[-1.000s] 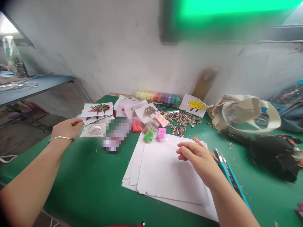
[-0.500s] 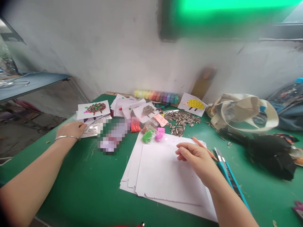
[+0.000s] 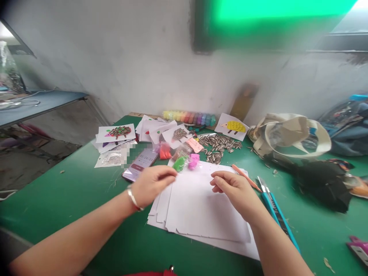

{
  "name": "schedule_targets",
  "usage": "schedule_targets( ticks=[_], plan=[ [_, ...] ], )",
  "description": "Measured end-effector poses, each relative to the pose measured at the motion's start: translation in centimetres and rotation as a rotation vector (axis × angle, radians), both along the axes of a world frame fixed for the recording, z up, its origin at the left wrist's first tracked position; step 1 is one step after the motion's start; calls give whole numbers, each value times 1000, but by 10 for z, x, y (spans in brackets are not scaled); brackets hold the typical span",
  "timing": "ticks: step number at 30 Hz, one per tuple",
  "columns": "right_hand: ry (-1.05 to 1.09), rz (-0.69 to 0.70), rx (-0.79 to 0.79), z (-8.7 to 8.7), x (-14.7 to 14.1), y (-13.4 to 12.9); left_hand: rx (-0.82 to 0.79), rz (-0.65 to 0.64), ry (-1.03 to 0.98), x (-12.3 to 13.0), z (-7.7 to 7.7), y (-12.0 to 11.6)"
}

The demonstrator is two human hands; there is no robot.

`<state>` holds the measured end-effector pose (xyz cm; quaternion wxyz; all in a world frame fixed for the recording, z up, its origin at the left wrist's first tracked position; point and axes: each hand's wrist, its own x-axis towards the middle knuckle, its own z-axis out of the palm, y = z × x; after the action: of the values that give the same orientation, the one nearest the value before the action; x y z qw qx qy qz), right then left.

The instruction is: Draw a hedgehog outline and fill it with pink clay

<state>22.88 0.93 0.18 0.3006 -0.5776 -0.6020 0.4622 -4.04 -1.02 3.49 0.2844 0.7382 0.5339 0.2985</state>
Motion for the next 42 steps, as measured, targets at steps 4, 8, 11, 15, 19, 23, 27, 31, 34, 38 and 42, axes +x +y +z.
schedule_targets(
  ticks=[4,8,11,15,19,23,27,31,34,38,42],
  plan=[
    [-10,10,113,3,9,0,-40,-228,-71,68,-20,4],
    [-10,-4,112,6,8,1,-134,-223,-128,81,-38,3],
    [20,65,48,10,-1,-1,-209,-149,-186,72,-45,4],
    [29,200,-32,15,-12,-5,-265,-121,-284,64,-44,10],
    [-34,264,-8,14,-18,-10,-337,-111,-396,65,-44,14],
    [15,272,37,8,-25,-13,-499,-59,-620,67,-43,14],
    [33,283,83,4,-34,-13,-528,-74,-662,68,-40,12],
    [46,317,115,6,-35,-13,-472,-113,-553,64,-38,11],
    [-7,290,116,6,-31,-11,-101,-113,-256,54,-36,14],
    [-46,119,26,0,-24,-8,504,-27,122,34,-36,32],
    [-51,69,-31,-3,-22,-7,435,127,428,21,-48,50]
  ],
)
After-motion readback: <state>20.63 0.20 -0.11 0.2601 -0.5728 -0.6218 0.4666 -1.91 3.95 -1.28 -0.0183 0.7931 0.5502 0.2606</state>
